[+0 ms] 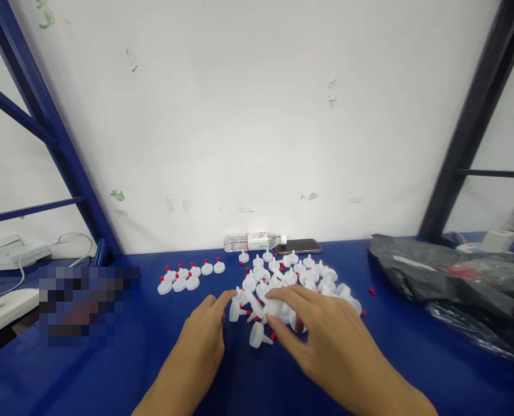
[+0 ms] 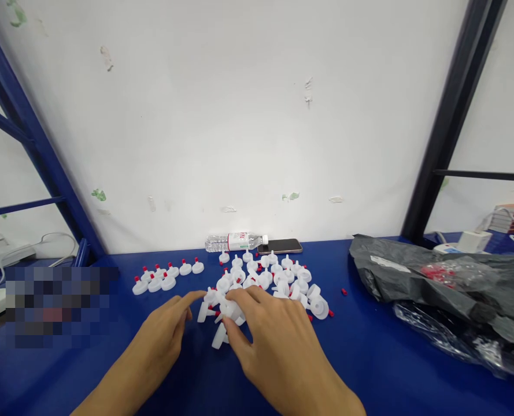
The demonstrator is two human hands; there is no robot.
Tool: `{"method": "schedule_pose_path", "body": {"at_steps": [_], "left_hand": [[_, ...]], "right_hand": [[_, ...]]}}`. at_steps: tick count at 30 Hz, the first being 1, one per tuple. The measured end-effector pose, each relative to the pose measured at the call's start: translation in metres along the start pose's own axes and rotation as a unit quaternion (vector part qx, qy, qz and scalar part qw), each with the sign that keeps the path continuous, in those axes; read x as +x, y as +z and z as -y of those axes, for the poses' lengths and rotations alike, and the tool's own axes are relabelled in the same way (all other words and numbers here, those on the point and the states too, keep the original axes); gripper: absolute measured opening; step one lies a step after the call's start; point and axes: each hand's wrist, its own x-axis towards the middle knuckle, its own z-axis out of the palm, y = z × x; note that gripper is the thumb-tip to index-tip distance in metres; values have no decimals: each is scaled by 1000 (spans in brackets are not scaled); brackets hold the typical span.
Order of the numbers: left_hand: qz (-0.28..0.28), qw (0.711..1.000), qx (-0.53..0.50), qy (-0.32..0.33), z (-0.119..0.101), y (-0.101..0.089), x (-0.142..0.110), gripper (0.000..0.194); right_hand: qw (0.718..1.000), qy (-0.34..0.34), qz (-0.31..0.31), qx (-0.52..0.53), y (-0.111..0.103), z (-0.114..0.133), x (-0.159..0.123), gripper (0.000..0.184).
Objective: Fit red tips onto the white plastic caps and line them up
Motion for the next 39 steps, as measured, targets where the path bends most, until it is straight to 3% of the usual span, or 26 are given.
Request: {"method": "schedule_pose_path", "body": {"at_steps": [5,10,16,21,27,34,39], "left_hand": [[-57,977,-197,-59,-11,-21,2,35],[-61,950,-301,-59,-27,-36,-1,30],[-37,897,-438,-45,-39,-37,-3,28],[-3,883,-465,-67,-40,-33,-3,38],[-7,885,-464,-22,-42,-29,-3,28],[-24,871,-490,-34,-42,-24,-6,30],[-12,841,-537,-59,-44,-23,-6,32]], "right_hand": [[1000,-3,19,12,1,-1,-2,40],[998,-22,42,38,2,-1,-3,47],[997,-39,42,58,0,2,-2,43],[996,-48,46,61,-2,5,-2,42],[994,-58,48,80,-5,5,-2,44],[994,-54,47,81,-8,8,-2,47],[994,-40,25,97,-9,10,-2,38]]}}
